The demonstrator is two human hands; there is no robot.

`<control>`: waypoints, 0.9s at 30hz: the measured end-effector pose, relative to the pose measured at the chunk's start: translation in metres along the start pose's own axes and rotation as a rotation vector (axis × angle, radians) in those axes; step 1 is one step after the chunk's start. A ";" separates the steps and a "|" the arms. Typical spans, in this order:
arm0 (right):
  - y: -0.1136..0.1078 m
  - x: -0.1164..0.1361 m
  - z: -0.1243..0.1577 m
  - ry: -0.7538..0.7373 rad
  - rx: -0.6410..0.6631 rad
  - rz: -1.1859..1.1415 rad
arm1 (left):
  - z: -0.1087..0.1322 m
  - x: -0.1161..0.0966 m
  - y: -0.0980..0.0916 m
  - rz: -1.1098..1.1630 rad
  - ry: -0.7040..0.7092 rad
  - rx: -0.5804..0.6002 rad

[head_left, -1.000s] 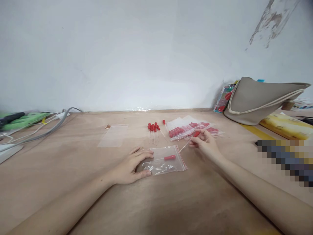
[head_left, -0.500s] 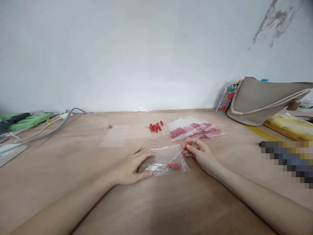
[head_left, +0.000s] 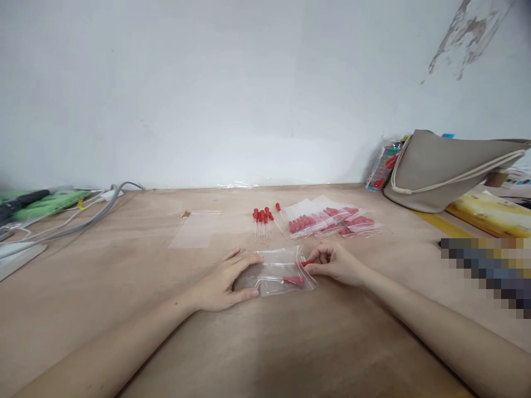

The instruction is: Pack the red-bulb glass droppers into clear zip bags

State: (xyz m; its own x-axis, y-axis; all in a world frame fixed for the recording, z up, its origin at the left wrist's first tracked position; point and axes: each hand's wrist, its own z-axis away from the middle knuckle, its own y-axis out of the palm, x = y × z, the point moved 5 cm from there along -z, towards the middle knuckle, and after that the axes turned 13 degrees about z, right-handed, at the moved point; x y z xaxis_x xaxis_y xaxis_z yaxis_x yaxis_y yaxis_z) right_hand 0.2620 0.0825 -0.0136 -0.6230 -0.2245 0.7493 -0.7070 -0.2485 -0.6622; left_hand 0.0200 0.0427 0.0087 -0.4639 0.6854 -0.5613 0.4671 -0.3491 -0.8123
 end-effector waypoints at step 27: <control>-0.040 0.041 -0.086 0.073 -0.256 0.472 | -0.002 -0.002 -0.002 0.118 -0.033 -0.029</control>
State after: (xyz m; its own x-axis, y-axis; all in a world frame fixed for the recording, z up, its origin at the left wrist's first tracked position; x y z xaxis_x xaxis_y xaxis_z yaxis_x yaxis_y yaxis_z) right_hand 0.2359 0.1644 0.0437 -0.9080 -0.1875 0.3747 -0.3976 0.1034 -0.9117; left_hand 0.0212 0.0435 0.0119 -0.4289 0.6188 -0.6582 0.5410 -0.4075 -0.7357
